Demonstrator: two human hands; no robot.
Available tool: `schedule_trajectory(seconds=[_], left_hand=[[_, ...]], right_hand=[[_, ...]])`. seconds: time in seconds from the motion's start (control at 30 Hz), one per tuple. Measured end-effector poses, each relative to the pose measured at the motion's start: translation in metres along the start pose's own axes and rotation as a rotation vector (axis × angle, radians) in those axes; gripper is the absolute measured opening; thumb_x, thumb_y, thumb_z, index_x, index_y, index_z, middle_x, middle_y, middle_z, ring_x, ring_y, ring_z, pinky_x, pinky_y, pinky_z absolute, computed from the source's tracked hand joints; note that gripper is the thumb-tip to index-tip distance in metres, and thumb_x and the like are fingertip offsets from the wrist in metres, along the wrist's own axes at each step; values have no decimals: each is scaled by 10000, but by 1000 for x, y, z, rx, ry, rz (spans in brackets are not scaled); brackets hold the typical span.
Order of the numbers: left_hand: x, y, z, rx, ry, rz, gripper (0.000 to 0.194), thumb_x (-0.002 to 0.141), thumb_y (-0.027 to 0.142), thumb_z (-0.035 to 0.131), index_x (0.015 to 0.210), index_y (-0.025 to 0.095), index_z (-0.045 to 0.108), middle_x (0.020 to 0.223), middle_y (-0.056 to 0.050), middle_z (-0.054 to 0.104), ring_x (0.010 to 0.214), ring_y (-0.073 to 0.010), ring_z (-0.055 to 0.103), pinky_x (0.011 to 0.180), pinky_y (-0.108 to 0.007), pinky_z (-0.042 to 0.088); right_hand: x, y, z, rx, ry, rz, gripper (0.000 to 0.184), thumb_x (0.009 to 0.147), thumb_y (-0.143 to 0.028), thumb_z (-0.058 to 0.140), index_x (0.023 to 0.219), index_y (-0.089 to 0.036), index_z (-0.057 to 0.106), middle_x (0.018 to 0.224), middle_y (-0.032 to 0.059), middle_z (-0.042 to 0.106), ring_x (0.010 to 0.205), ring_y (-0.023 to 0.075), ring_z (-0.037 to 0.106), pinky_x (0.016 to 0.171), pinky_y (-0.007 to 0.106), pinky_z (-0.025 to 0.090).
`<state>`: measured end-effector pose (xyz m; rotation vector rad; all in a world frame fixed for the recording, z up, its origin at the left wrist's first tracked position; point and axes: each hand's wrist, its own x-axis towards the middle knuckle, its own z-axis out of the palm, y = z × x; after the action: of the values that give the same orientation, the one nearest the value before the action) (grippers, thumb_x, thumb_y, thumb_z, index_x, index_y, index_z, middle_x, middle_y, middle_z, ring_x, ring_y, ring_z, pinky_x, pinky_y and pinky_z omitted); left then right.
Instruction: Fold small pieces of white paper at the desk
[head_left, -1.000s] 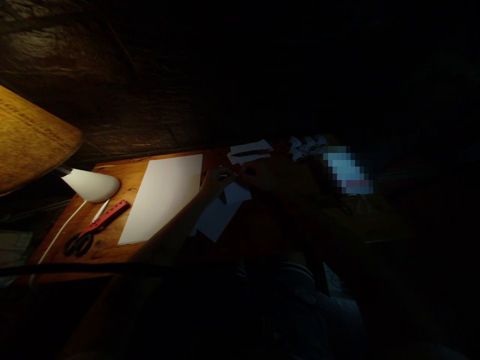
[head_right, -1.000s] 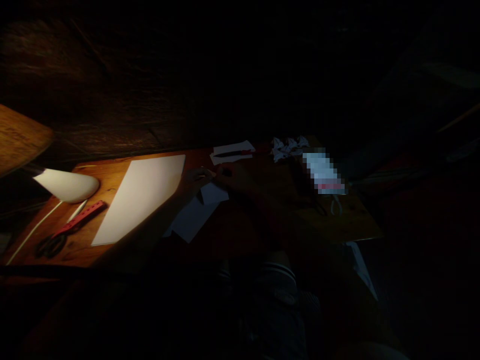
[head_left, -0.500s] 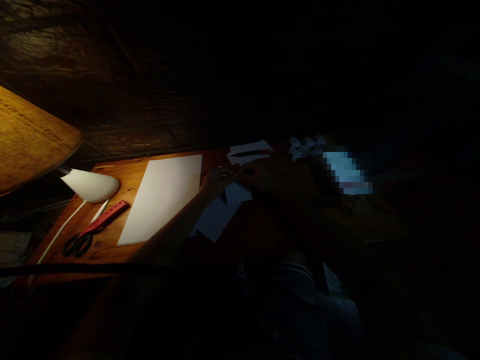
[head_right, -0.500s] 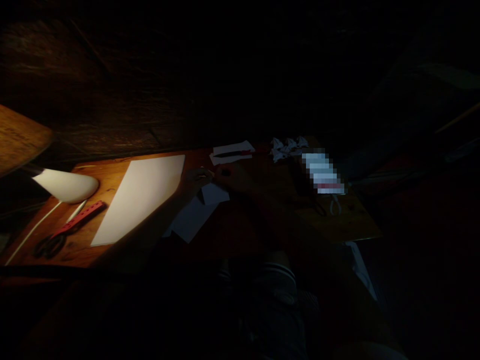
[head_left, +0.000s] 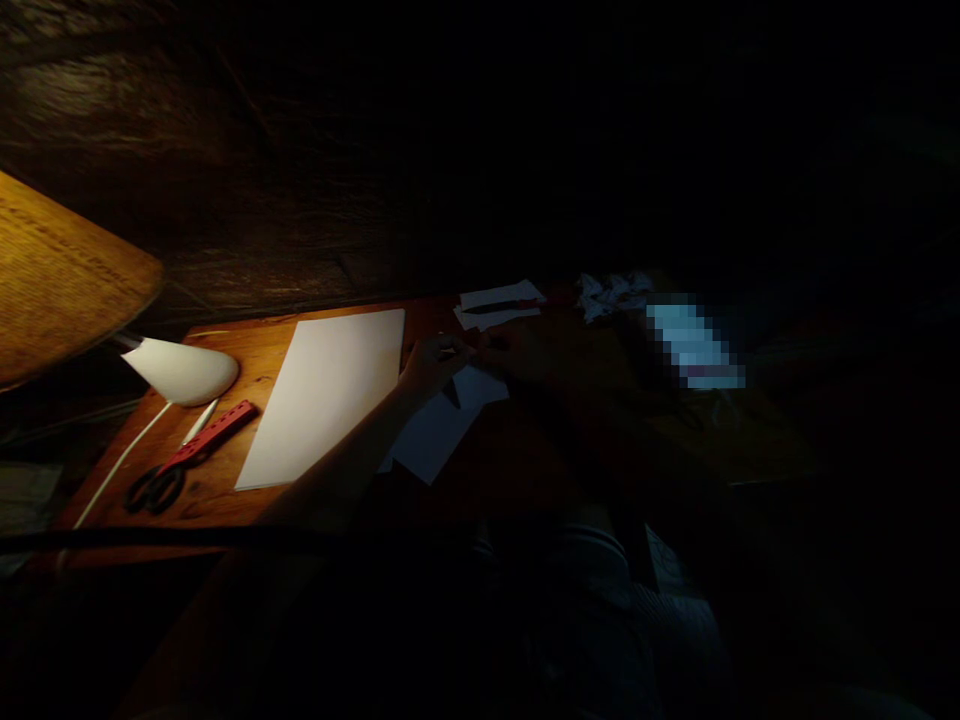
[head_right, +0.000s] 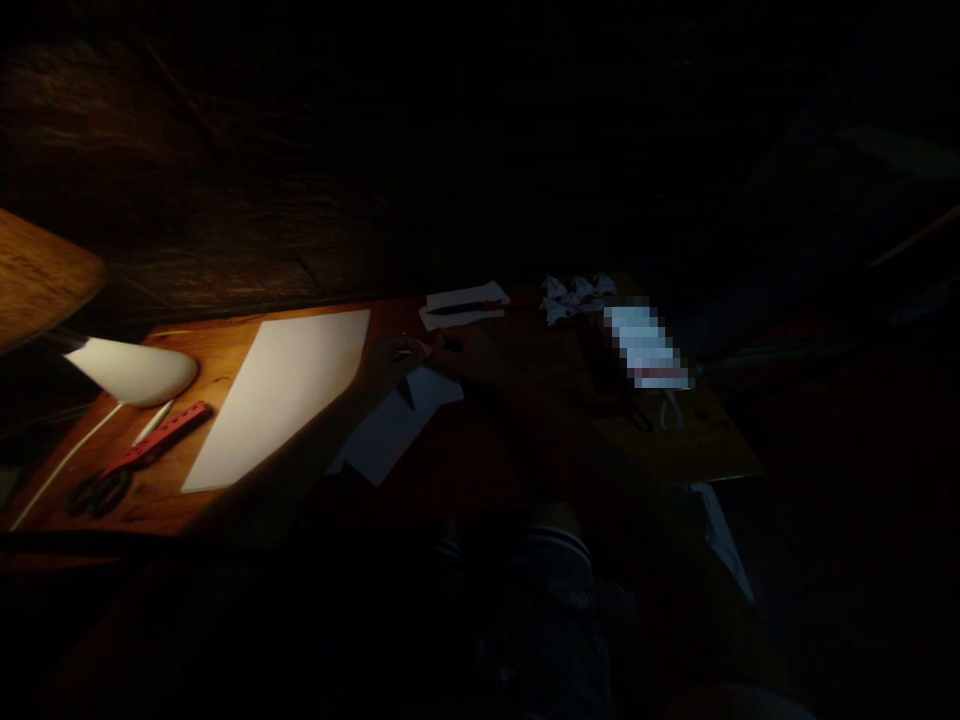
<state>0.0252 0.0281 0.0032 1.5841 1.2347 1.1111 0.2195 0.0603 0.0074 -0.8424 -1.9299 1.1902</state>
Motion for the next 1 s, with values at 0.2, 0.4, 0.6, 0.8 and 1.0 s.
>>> schedule_trajectory(seconds=[0.2,0.4,0.6,0.8,1.0], left_hand=[[1,-4,-1,-5,2,-12,144,772,327,757,756,188,726,830,-39,764,846,-192,700,830,-333,548],[0,-2,0,-24,11,-19,131,756,311,766,742,185,733,851,-44,774,850,-189,700,835,-323,536],[0,-2,1,-30,15,-15,127,753,310,770,740,188,737,835,-43,770,832,-188,695,811,-314,535],[1,-3,0,-9,14,-19,148,764,331,773,746,191,730,840,-47,767,842,-192,694,824,-328,543],[1,-4,0,-10,18,-25,110,782,291,763,746,192,732,847,-45,772,860,-195,706,851,-341,555]], right_hand=[[-2,1,-1,37,18,20,263,785,-426,646,700,-180,609,706,2,596,685,127,503,650,269,385],[0,1,0,48,32,13,283,766,-443,658,685,-175,616,714,11,599,693,130,510,651,270,390],[0,2,1,67,43,26,257,759,-418,674,686,-177,621,705,2,609,689,133,515,655,265,388],[0,1,0,35,37,18,257,773,-414,661,680,-180,617,688,3,608,682,134,515,652,269,390],[0,2,-1,24,36,12,261,780,-422,650,687,-181,607,703,4,601,701,138,529,662,273,408]])
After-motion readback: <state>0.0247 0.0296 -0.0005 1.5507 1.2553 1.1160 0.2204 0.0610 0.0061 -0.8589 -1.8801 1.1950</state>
